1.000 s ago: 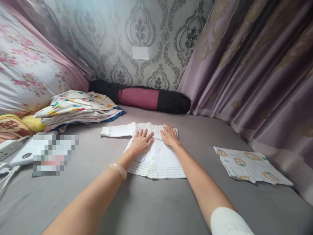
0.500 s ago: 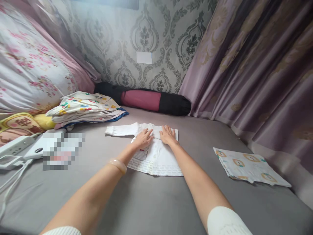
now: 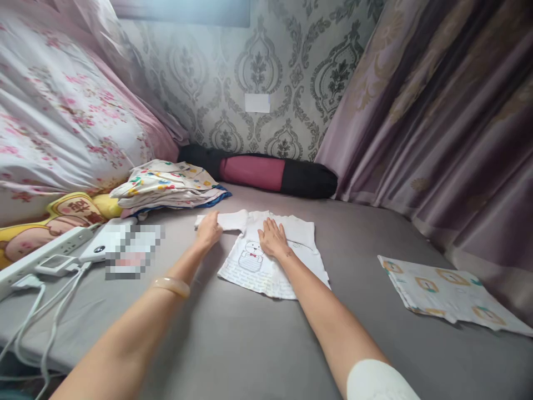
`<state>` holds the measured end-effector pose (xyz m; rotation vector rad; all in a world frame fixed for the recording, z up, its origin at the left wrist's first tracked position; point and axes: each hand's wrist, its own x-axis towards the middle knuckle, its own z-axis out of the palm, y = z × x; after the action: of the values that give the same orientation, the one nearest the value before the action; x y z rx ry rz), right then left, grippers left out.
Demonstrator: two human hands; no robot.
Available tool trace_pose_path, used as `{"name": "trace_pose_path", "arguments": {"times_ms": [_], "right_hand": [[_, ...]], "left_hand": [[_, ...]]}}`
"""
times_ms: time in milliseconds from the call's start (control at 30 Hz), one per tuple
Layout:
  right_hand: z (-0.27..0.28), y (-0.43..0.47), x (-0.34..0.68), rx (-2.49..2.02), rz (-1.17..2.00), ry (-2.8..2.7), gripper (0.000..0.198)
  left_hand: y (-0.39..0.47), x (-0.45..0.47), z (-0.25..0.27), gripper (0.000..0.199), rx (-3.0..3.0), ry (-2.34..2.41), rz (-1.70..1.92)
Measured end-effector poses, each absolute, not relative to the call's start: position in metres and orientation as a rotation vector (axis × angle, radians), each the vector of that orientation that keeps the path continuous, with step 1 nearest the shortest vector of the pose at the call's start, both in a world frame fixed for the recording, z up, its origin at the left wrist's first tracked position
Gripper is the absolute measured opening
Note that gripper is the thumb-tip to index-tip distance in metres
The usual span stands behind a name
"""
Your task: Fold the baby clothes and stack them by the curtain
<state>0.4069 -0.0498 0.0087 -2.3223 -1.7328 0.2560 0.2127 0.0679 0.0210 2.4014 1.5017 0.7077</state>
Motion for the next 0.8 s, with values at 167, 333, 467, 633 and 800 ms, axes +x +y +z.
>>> {"name": "trace_pose_path", "arguments": {"times_ms": [167,333,467,633,800], "right_hand": [[0.015,-0.047,0.407,-2.343,0.223,-1.751,0.059],[0.027,-0.036,0.404,-2.261,0.019,-1.814,0.041],[0.03,-0.026,0.396,-2.239,0.096,-1.843,0.037],[0.026,-0.018,0.386,-2.316,0.132,-1.771,0.038],[0.023,-0.016,0.382,-2.342,0.149,-1.702,0.042]], "left_hand": [[0.083,0.182,0.028,0.041,2.201,1.954,0.559],[0.097,0.169,0.03,0.05,2.037,2.089,0.403],[0.109,0.169,0.025,0.046,2.021,2.052,0.376],[0.12,0.169,0.022,0.023,1.932,1.935,0.467],[0.132,0.168,0.02,0.012,1.879,1.838,0.559]]}}
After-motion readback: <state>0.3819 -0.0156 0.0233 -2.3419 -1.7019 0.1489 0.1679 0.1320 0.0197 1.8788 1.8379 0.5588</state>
